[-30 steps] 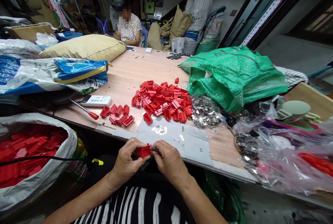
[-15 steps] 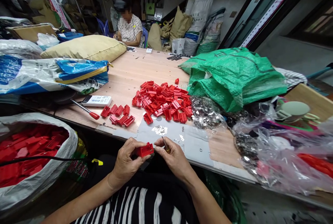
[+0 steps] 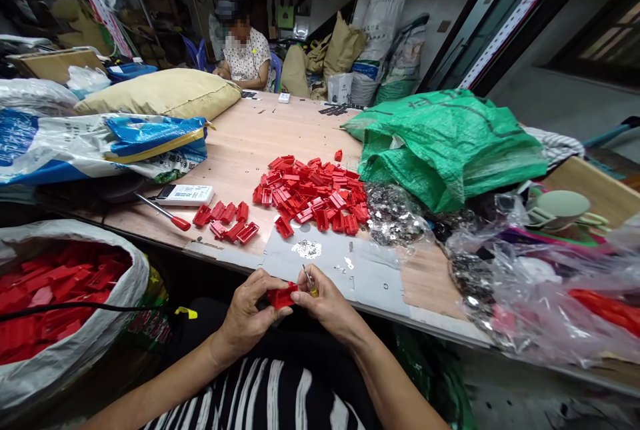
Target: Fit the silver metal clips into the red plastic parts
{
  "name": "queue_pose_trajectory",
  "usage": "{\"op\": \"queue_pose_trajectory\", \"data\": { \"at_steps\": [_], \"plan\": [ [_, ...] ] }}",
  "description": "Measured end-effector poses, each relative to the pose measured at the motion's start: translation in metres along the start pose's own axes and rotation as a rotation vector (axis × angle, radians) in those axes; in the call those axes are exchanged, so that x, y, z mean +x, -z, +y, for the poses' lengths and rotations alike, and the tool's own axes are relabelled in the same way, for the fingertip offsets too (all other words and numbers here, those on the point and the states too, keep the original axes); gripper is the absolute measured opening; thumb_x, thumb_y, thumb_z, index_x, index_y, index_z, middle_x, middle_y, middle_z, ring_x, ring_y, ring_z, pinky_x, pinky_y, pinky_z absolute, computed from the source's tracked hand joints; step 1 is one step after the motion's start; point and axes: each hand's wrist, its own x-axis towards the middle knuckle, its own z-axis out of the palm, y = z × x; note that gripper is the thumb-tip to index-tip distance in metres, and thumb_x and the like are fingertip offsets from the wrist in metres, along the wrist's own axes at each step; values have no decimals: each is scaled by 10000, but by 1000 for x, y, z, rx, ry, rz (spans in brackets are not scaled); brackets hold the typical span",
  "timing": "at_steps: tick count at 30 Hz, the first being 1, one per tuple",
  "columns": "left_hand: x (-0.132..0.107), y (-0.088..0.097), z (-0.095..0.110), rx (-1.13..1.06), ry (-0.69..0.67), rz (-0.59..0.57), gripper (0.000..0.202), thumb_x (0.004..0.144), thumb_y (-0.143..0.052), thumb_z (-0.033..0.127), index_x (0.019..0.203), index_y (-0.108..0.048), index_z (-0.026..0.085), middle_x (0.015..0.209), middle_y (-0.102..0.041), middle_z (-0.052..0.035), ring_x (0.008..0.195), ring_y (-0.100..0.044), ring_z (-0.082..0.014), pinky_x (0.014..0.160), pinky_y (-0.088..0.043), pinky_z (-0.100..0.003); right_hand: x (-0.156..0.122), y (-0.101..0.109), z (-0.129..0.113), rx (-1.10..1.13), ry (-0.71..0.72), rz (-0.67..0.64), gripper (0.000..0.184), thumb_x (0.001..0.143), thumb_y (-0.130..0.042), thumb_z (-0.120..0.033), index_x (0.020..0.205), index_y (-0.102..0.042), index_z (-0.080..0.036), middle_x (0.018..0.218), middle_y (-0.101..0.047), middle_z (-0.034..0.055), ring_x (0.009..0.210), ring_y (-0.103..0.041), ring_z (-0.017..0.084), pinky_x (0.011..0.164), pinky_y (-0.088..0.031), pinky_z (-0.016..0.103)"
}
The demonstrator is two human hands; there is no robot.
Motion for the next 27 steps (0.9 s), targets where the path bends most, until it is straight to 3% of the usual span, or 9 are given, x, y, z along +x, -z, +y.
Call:
{"op": "queue_pose_trajectory", "data": {
  "at_steps": [8,13,19,23,27],
  "plan": [
    [-4,-2,-5,-85,-19,-34,262,729,-754,259,966,-667,187,793,-632,-35,736,-558,-160,657,-455,-260,-10,1,5,124,-77,-109,387,756,-703,-449,928,-447,-216,758,-426,-60,543,-275,52,476,-172,215],
    [-3,0,-7,-186,-40,-60,286,720,-764,262,982,-671,194,830,-668,-44,769,-561,-163,696,-447,-267,-14,2,11,185,-66,-110,358,766,-711,-399,968,-477,-217,740,-427,-59,556,-271,59,487,-176,220],
    [-3,5,-15,-381,93,-75,304,654,-809,315,911,-706,189,795,-611,-29,737,-556,-150,669,-445,-253,-11,0,7,219,-81,-131,377,710,-749,-387,929,-494,-217,697,-422,-67,538,-296,57,477,-181,208],
    [0,2,-21,-637,374,42,297,667,-794,279,911,-657,182,816,-620,-10,702,-575,-134,623,-480,-240,6,7,-7,-44,-27,-91,393,736,-695,-460,990,-506,-226,795,-559,-24,590,-444,91,512,-301,213],
    [5,1,-25,-669,533,209,316,686,-769,264,943,-611,171,840,-657,-17,698,-593,-133,575,-486,-218,37,22,-18,-696,188,254,173,830,-573,-341,940,-594,-210,951,-640,38,824,-575,172,733,-415,294]
  ]
}}
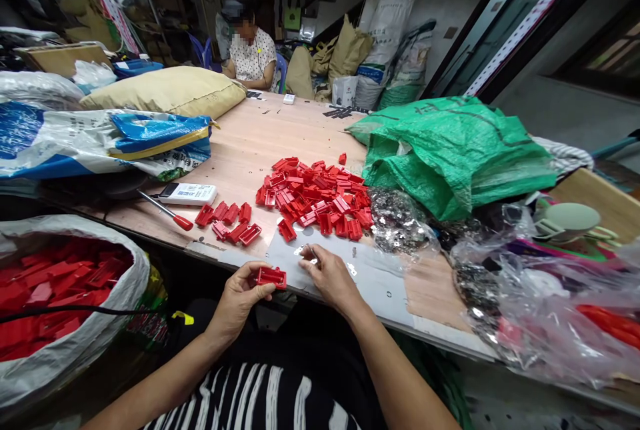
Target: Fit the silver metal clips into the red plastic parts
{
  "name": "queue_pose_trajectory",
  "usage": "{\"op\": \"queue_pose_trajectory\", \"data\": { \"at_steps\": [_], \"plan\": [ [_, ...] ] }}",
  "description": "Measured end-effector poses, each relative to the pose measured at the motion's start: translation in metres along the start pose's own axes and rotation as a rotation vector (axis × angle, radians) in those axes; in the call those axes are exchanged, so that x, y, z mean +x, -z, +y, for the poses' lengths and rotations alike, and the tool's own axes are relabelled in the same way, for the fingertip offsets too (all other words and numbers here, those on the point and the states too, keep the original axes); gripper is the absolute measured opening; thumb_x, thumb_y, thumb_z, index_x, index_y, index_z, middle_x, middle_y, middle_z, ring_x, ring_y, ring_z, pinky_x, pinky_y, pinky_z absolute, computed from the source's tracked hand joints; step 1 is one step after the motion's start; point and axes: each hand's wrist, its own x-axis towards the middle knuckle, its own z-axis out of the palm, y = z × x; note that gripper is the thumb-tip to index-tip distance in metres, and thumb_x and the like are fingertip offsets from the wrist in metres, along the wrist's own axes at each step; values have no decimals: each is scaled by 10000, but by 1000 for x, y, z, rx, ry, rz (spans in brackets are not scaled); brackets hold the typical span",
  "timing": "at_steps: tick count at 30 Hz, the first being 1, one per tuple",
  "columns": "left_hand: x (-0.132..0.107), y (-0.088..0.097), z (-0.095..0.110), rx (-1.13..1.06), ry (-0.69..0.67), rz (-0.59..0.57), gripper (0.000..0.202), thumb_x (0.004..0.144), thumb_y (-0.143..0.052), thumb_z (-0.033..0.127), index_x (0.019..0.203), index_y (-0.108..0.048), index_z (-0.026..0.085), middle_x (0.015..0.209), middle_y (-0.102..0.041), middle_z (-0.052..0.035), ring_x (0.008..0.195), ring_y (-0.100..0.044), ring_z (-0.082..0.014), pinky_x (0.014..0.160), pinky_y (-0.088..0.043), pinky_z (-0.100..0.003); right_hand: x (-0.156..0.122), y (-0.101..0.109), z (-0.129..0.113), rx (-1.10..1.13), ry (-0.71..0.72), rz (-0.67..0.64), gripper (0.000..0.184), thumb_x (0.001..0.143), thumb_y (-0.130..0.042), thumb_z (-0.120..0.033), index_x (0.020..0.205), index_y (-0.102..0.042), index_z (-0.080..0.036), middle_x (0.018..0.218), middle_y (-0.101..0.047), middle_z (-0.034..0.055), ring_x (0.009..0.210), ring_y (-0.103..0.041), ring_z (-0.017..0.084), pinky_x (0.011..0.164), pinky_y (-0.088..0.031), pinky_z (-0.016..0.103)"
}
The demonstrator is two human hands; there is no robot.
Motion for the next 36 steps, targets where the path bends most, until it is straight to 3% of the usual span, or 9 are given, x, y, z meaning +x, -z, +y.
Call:
{"op": "queue_pose_trajectory", "data": {
  "at_steps": [3,6,13,22,26,31,36],
  "plan": [
    [3,5,0,84,-52,41,314,688,-769,270,954,-629,178,865,-640,-12,728,-599,-132,629,-500,-229,21,-1,3,-436,42,58,114,861,-520,-236,910,-622,-219,937,-643,32,867,-589,174,780,-411,288],
    [5,10,-1,220,-169,66,287,700,-765,267,959,-660,202,898,-617,-7,822,-608,-147,753,-501,-255,32,-8,2,-589,17,19,87,867,-541,-236,892,-623,-223,920,-635,30,857,-595,172,752,-407,268],
    [4,11,-1,493,-351,74,263,743,-739,262,994,-669,229,902,-630,-14,829,-605,-158,751,-481,-257,43,-18,-5,-648,-69,28,49,830,-608,-235,867,-612,-203,911,-630,52,853,-598,203,689,-380,281],
    [2,10,3,471,-348,59,265,751,-727,272,1005,-668,224,912,-623,-28,848,-603,-173,757,-489,-275,38,-20,-10,-577,-27,51,73,838,-529,-170,884,-566,-212,894,-638,29,829,-589,178,690,-370,271],
    [2,10,6,343,-266,56,303,769,-703,275,1067,-664,237,1002,-600,-36,920,-604,-179,835,-494,-288,28,-17,-13,-314,37,54,80,861,-478,-207,917,-534,-218,862,-637,9,769,-577,158,693,-391,270],
    [2,7,8,263,-221,47,394,801,-660,265,1193,-622,268,1074,-564,-40,932,-606,-169,854,-502,-288,12,-11,-15,285,24,-136,158,822,-576,-348,854,-566,-194,777,-580,0,721,-521,143,668,-405,265],
    [-1,1,9,275,-264,-3,403,794,-670,261,1195,-631,266,1029,-592,-43,901,-608,-169,789,-530,-273,-3,-17,-15,464,-39,-219,266,782,-656,-413,860,-513,-203,725,-531,-35,671,-483,121,627,-379,248]
  ]
}}
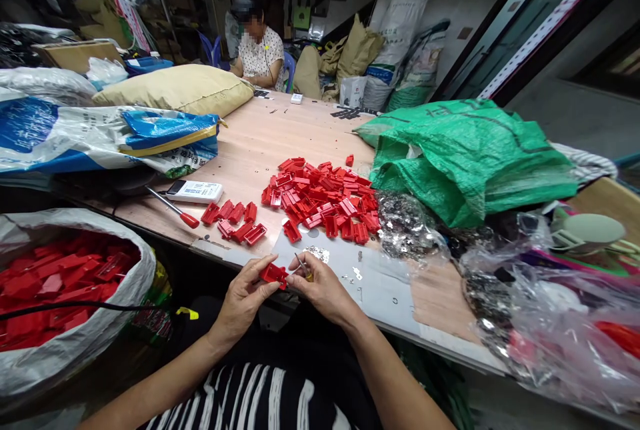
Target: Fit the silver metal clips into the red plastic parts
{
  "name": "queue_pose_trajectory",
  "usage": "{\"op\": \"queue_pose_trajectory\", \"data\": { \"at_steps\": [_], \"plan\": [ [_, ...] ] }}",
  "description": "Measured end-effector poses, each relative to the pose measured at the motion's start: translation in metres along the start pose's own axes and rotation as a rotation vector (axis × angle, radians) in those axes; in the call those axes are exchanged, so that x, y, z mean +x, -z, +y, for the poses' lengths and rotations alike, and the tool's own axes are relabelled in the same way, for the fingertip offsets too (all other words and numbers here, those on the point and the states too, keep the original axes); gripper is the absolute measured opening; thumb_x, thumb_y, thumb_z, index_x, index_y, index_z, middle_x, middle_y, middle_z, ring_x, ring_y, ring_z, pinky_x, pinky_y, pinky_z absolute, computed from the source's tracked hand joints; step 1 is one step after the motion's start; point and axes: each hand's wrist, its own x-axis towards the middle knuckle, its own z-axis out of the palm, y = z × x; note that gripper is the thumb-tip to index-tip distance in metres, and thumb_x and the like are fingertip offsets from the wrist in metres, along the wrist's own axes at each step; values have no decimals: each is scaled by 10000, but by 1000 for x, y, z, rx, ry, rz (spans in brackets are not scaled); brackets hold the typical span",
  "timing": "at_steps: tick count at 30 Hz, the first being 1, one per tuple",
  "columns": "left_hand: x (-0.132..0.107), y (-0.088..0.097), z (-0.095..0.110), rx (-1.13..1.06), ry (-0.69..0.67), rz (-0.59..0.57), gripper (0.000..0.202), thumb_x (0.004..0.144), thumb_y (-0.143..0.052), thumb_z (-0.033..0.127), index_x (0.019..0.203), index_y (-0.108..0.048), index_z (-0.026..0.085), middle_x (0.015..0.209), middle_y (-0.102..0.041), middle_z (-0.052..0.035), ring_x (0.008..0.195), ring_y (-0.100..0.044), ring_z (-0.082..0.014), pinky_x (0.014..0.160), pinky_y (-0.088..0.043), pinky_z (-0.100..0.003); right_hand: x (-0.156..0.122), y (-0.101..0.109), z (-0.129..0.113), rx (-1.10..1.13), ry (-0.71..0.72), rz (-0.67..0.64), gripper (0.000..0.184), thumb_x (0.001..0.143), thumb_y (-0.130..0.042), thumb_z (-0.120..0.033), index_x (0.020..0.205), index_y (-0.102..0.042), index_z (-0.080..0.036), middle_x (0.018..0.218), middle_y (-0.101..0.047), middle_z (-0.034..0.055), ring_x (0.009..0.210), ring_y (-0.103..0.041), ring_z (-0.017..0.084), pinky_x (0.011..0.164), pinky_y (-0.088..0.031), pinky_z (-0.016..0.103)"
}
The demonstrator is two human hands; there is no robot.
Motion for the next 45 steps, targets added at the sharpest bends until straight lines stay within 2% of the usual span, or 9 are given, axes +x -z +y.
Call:
{"op": "queue_pose_trajectory", "data": {
  "at_steps": [3,6,10,15,21,29,37,45],
  "plan": [
    [-2,-1,1,50,-70,-43,392,803,-664,251,1194,-634,264,1026,-614,-56,917,-611,-183,792,-530,-283,-3,-5,5,1,-31,24,319,766,-666,-455,858,-499,-199,714,-554,-28,655,-498,126,612,-381,252],
    [-3,0,1,113,-130,-64,383,808,-659,232,1189,-640,265,1046,-629,-66,957,-606,-196,851,-511,-307,-5,-9,8,-74,-31,110,309,762,-658,-452,855,-498,-204,707,-569,-23,651,-510,135,606,-391,256],
    [-3,-1,1,59,-60,-59,381,801,-663,241,1180,-647,261,1028,-621,-59,909,-618,-185,814,-526,-293,-8,-15,10,-171,23,199,207,792,-617,-380,836,-509,-211,734,-555,-21,661,-497,132,613,-396,258],
    [-3,-4,0,-75,91,-21,412,772,-692,259,1181,-645,248,959,-620,-30,833,-610,-158,783,-535,-276,-10,-18,10,-131,22,183,205,810,-595,-388,831,-503,-206,737,-532,-20,669,-484,130,613,-393,257],
    [-3,-5,0,-32,40,-40,379,777,-685,248,1156,-662,244,992,-606,-45,863,-614,-173,774,-539,-278,-10,-18,13,-133,2,167,191,811,-582,-375,854,-507,-204,783,-560,-8,714,-508,146,650,-402,275],
    [-3,-5,-3,33,-9,-44,380,791,-675,240,1170,-656,257,982,-602,-51,840,-604,-165,752,-527,-266,-10,-16,18,-127,35,178,179,831,-577,-371,833,-494,-212,746,-496,-25,689,-455,134,646,-384,271],
    [-1,-6,-3,-195,178,-15,424,738,-727,281,1153,-662,226,891,-629,-19,778,-592,-138,749,-514,-252,-9,-18,21,14,-4,137,310,802,-621,-487,844,-475,-217,709,-474,-39,591,-412,106,531,-335,239],
    [-1,-7,-5,-406,263,-23,457,718,-744,242,1162,-640,209,872,-682,-10,791,-617,-133,768,-503,-251,-15,-17,9,193,-81,105,369,792,-613,-554,828,-442,-228,637,-407,-75,468,-329,63,440,-243,217]
  ]
}}
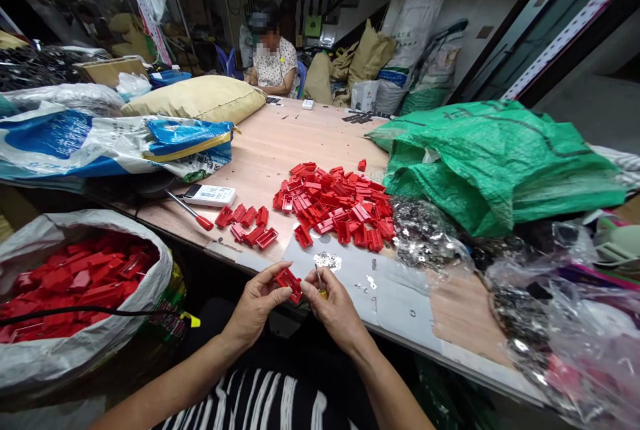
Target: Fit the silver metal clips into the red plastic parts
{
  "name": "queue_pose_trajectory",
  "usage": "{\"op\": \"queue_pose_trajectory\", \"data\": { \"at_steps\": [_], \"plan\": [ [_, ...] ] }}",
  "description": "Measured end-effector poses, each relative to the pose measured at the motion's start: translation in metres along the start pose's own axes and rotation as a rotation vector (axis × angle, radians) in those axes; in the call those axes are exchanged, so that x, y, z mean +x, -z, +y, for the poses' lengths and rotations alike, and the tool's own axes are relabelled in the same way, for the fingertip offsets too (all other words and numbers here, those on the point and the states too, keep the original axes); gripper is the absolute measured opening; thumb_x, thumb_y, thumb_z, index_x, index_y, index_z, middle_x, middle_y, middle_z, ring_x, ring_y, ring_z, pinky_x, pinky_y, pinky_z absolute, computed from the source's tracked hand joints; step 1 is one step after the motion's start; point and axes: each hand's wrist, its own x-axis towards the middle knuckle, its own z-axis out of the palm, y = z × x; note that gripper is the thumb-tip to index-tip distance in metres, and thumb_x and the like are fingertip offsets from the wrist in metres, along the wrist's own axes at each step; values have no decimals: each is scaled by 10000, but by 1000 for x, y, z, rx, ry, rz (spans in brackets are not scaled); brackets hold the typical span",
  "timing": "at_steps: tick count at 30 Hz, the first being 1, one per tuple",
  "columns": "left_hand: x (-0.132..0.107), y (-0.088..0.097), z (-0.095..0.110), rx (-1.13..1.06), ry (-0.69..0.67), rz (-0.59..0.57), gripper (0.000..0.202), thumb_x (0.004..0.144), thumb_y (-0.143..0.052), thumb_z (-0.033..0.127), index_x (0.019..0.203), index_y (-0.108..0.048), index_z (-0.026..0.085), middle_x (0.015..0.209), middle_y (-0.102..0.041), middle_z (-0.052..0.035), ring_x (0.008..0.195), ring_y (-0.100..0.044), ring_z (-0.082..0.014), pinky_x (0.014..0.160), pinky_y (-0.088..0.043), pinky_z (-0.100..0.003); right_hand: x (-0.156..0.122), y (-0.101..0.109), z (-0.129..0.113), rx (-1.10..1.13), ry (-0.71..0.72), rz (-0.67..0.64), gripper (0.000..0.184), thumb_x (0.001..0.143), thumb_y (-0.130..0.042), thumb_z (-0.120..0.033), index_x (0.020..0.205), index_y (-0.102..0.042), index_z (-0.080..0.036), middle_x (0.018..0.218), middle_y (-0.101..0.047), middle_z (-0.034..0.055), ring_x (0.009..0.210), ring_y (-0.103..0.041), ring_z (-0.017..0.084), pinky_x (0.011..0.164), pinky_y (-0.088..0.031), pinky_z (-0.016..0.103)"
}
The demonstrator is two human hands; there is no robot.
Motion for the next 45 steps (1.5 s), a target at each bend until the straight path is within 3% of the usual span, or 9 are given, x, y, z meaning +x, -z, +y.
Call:
{"op": "queue_pose_trajectory", "data": {
  "at_steps": [3,7,10,14,20,25,38,45],
  "plan": [
    [3,2,1,-7,0,-5,478,704,-753,225,1164,-627,201,888,-684,-15,798,-630,-135,770,-504,-254,-2,5,0,0,-14,8,348,820,-570,-558,890,-472,-231,709,-458,-54,471,-345,60,443,-259,218],
    [11,7,3,98,-52,-15,455,673,-772,220,1103,-625,198,1030,-682,-50,866,-653,-173,807,-514,-293,-3,15,6,-160,21,42,358,872,-485,-527,1055,-558,-228,829,-518,12,584,-465,114,515,-383,259],
    [19,12,3,301,-147,-31,390,704,-746,209,1072,-620,193,1023,-684,-53,881,-658,-183,840,-512,-310,-2,22,13,-368,100,85,332,889,-471,-449,1081,-626,-228,819,-521,26,616,-511,144,577,-436,296],
    [27,17,1,626,-268,-58,352,748,-705,174,1089,-619,201,1031,-690,-51,936,-651,-193,900,-492,-332,-1,23,15,-601,184,148,295,880,-502,-353,1113,-644,-239,918,-632,48,690,-579,171,659,-464,311],
    [37,20,-2,920,-402,-171,448,756,-677,97,1180,-592,217,1124,-667,-62,1049,-616,-194,950,-473,-344,1,20,11,-744,267,119,208,890,-488,-275,984,-668,-226,968,-697,41,872,-632,189,801,-472,304],
    [44,19,0,952,-407,-248,456,753,-676,84,1184,-586,203,1086,-676,-68,1023,-622,-191,927,-481,-333,4,20,13,-824,276,100,210,880,-503,-224,1003,-672,-226,962,-692,45,891,-637,191,817,-476,311],
    [50,22,5,910,-284,-278,342,718,-713,125,1045,-646,196,953,-703,-23,868,-638,-167,823,-474,-266,3,17,12,-878,301,98,208,883,-486,-172,967,-668,-230,935,-673,43,879,-629,182,796,-478,310],
    [53,30,9,767,-176,-353,312,736,-708,185,1036,-624,189,924,-669,-17,837,-616,-166,785,-466,-261,2,15,16,-908,308,107,189,895,-484,-206,1025,-616,-244,965,-644,42,899,-610,188,794,-479,330]
  ]
}}
